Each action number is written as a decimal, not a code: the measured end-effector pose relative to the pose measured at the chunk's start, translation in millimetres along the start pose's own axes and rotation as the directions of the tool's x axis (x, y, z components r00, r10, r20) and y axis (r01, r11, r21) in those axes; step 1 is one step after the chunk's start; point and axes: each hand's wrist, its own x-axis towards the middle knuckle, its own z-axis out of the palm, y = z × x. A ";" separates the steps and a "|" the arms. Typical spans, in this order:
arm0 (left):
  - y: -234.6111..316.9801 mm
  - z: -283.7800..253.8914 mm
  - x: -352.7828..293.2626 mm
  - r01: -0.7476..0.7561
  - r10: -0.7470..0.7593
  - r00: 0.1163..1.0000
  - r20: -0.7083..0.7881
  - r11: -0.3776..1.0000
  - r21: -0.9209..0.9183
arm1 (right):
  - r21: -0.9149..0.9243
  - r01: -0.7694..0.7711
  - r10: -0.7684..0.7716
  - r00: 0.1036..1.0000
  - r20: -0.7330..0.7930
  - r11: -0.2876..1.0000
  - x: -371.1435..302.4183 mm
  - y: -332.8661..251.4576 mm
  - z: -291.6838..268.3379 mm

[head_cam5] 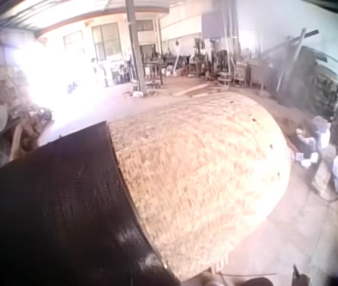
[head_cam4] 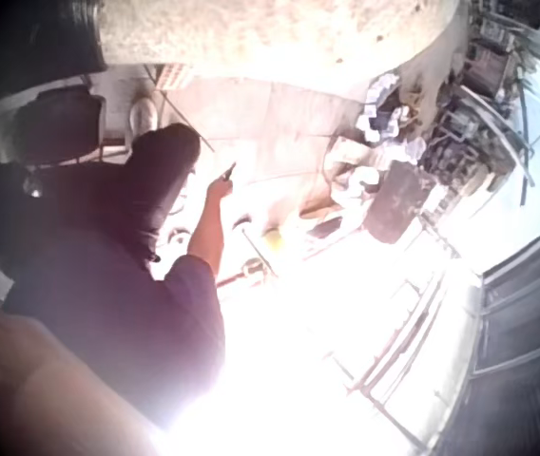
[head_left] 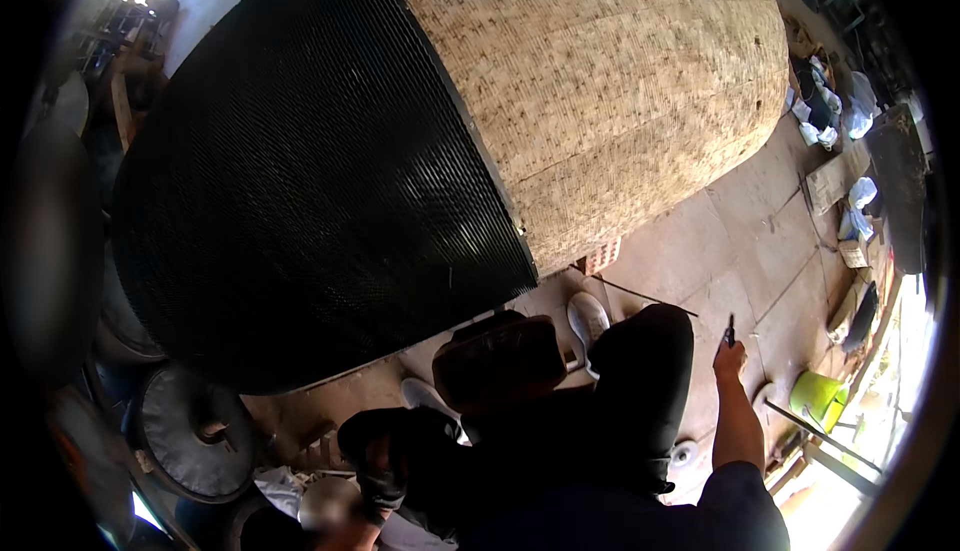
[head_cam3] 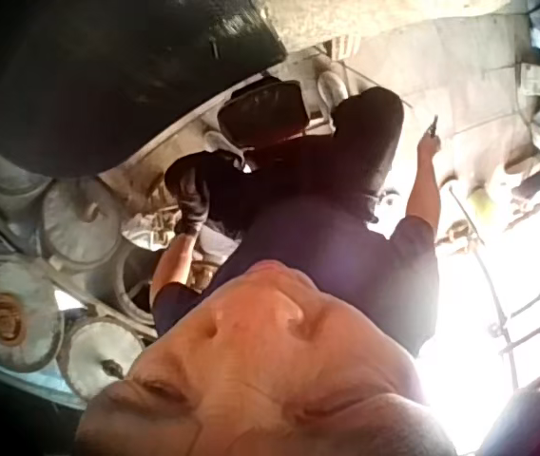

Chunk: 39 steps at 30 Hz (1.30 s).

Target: The person uses a pair of pliers to cut a long metal rod into smaller pieces, then applies a hammer to the edge of a black mesh wrap on a large cylindrical wooden drum.

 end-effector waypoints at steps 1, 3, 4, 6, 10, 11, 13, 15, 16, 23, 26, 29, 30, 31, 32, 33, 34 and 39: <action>5.5 4.8 -0.2 0.023 -0.024 0.999 -0.030 0.999 -0.024 | 0.077 -0.049 0.056 0.994 -0.091 0.996 6.7 6.6 0.1; -14.0 13.7 17.7 0.008 -0.001 0.990 -0.142 0.999 0.046 | 0.170 -0.089 0.107 0.990 -0.097 0.981 12.7 -13.7 91.0; -2.0 25.7 13.1 0.012 -0.006 0.988 -0.151 0.999 0.039 | 0.146 -0.109 0.131 0.980 -0.151 0.983 25.9 8.7 101.8; 32.7 42.9 19.2 -0.011 0.026 0.975 -0.220 0.997 0.071 | 0.235 -0.142 0.196 0.955 -0.225 0.962 47.3 56.0 132.0; 8.6 74.5 -5.9 -0.049 0.142 0.940 -0.310 0.956 0.290 | 0.208 -0.281 0.321 0.927 -0.193 0.937 63.5 117.6 205.8; 7.6 69.1 -6.1 -0.040 0.151 0.942 -0.301 0.938 0.346 | 0.226 -0.372 0.407 0.904 -0.130 0.900 35.5 111.6 211.2; 8.5 65.6 -5.3 0.001 0.137 0.940 -0.312 0.914 0.405 | 0.287 -0.452 0.473 0.881 -0.001 0.844 16.7 117.0 219.1; 23.3 64.0 -10.9 0.083 0.052 0.914 -0.402 0.946 0.313 | 0.278 -0.429 0.461 0.886 -0.055 0.859 17.4 124.7 249.8; 31.4 61.0 -8.4 0.089 0.068 0.906 -0.417 0.934 0.347 | 0.329 -0.458 0.485 0.875 0.001 0.826 21.6 122.3 257.1; 99.0 15.3 3.3 -0.016 0.254 0.850 -0.461 0.887 0.461 | 0.320 -0.278 0.253 0.960 0.118 0.906 28.9 101.9 284.5; 105.4 18.3 14.5 -0.016 0.219 0.901 -0.374 0.879 0.477 | 0.259 -0.348 0.287 0.926 0.246 0.901 28.8 72.5 256.7; 99.8 51.2 -30.4 0.247 -0.216 0.874 -0.435 0.969 0.015 | 0.136 -0.193 0.170 0.971 0.167 0.972 43.0 67.3 243.2; 71.0 57.5 -55.0 0.230 -0.067 0.879 -0.473 0.927 0.295 | 0.151 -0.166 0.137 0.974 0.181 0.975 61.5 41.8 254.6; 44.5 54.9 -53.4 0.175 0.132 0.880 -0.457 0.804 0.569 | 0.176 -0.146 0.109 0.974 0.200 0.974 63.1 34.2 277.7; 17.9 61.4 -52.8 0.179 0.136 0.943 -0.304 0.562 0.808 | 0.205 -0.120 0.076 0.975 0.208 0.971 67.4 34.4 294.0; 0.8 61.7 -46.7 0.135 0.098 0.982 -0.163 0.246 0.960 | 0.236 -0.100 0.046 0.974 0.223 0.967 66.1 42.0 313.6; -12.0 54.7 -45.4 0.061 -0.002 0.998 -0.061 -0.107 0.992 | 0.249 -0.106 0.048 0.973 0.227 0.963 52.1 56.5 329.4; -22.7 35.0 -30.9 0.003 -0.081 0.996 -0.027 -0.282 0.959 | 0.588 -0.369 0.421 0.906 0.054 0.720 29.8 28.2 301.3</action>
